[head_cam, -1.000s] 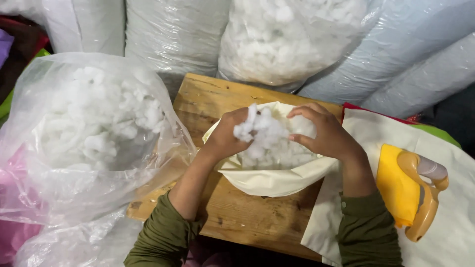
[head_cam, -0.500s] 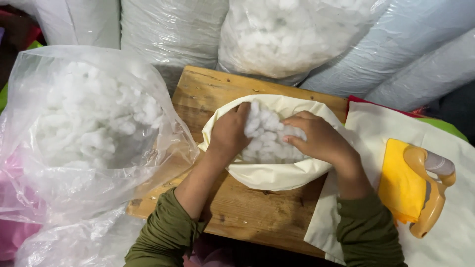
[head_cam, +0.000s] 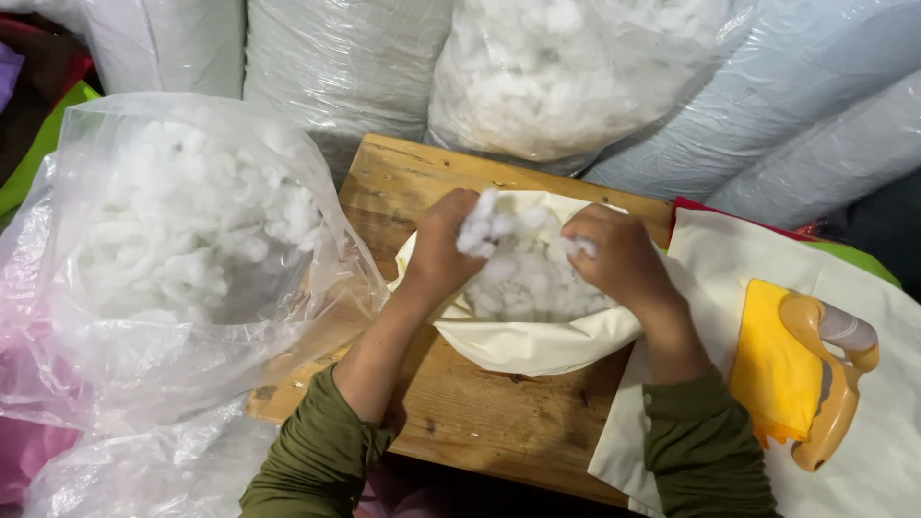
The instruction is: The person uses a lint roller on a white pillowcase and then stuffs it with white fiberfill from a large plastic bag.
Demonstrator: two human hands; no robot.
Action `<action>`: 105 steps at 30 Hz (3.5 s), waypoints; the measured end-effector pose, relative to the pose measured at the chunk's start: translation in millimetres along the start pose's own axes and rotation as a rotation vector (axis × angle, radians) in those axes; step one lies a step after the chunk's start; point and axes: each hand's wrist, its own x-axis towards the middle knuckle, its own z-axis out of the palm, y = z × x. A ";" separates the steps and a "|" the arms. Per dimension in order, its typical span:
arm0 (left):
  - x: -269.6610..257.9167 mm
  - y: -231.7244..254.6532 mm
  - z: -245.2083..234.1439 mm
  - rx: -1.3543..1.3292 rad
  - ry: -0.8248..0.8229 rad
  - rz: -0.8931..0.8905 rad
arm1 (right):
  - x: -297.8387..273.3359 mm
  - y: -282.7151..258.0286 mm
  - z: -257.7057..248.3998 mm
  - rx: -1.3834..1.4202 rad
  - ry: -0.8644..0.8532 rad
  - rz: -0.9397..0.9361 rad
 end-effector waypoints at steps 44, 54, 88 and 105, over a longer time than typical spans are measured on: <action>-11.5 40.3 19.8 0.636 -0.814 -0.093 | -19.8 -5.6 11.5 0.009 -0.594 0.382; -2.1 30.5 -5.9 0.161 -0.502 -0.003 | -9.1 -41.9 -57.2 -0.184 -0.482 0.523; 20.9 65.1 -79.7 -0.329 0.277 -0.233 | -67.1 13.1 -154.2 0.108 -0.250 0.936; 2.0 56.8 -13.3 0.442 -0.147 0.316 | 0.7 -56.7 -47.7 0.097 -0.617 0.435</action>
